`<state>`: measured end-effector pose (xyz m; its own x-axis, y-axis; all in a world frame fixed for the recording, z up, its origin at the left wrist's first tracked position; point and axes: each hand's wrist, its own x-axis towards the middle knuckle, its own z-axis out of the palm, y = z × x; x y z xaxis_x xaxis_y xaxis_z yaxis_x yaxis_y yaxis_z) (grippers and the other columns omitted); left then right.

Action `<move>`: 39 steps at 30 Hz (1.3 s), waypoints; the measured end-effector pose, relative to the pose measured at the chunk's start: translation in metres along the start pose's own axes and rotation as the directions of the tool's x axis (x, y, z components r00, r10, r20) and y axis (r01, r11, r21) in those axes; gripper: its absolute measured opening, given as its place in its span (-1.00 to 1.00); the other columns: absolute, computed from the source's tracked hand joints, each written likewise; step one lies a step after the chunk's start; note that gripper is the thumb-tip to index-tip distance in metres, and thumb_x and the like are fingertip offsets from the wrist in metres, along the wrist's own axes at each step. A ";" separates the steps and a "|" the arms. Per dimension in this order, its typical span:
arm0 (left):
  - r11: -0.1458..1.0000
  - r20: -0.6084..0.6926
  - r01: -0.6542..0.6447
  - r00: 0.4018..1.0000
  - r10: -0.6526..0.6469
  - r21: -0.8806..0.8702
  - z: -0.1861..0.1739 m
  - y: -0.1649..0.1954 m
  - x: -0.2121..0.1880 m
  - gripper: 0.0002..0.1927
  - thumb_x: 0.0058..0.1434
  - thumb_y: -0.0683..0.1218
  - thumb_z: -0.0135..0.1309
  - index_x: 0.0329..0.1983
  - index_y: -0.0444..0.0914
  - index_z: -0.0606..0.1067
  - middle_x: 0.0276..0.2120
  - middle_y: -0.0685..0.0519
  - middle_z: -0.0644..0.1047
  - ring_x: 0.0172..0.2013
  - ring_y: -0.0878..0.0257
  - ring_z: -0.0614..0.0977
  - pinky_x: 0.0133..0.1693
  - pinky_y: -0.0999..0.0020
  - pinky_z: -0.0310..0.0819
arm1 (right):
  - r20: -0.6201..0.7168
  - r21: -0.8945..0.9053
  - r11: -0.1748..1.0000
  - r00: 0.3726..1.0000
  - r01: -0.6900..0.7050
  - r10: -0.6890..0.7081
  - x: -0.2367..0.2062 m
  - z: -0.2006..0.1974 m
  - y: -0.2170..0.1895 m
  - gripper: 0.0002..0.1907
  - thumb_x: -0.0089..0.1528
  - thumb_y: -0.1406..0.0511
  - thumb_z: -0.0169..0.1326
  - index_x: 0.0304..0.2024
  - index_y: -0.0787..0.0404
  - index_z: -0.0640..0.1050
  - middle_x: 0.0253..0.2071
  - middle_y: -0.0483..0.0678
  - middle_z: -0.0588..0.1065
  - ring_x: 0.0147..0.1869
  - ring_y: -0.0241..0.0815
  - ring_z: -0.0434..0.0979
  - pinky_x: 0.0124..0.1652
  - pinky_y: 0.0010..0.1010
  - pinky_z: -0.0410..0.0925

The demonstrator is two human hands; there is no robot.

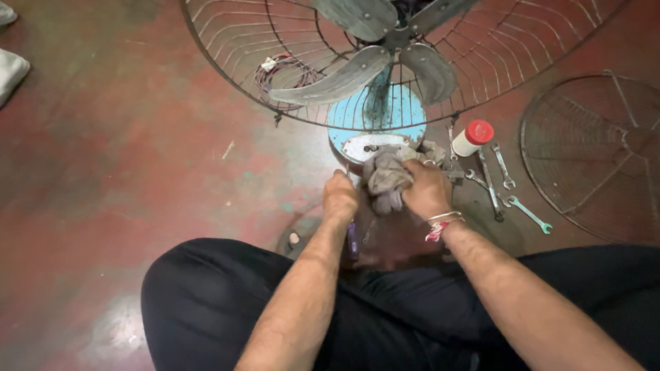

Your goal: The person sits on the floor servicing a pedestal fan. They use a screwdriver to loosen and tighten the blade mounting nut at the fan hub, steady the blades by hand, and wipe the blades and hub area with a cloth, with wrenches and a small bottle lying nearby.

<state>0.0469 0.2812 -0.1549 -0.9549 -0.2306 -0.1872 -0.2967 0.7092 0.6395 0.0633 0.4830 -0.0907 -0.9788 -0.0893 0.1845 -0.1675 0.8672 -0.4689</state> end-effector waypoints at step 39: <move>0.560 -0.617 -0.715 0.676 0.402 -0.419 -0.212 0.221 -0.032 -0.82 0.30 -0.16 0.14 -0.07 -0.33 0.57 -0.28 -0.16 0.67 -0.27 0.15 0.74 -0.19 0.27 0.53 | -0.945 0.212 0.957 0.291 0.199 0.149 0.106 -0.201 -0.142 -0.50 0.19 0.49 0.23 0.16 0.18 0.42 0.07 0.14 0.45 0.14 0.20 0.52 0.08 0.00 0.37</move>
<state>0.0152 0.3042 0.1511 -0.7559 -0.2823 0.5907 0.5229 0.2827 0.8042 0.0075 0.4487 0.1695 -0.1982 0.5659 0.8003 -0.3797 0.7084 -0.5949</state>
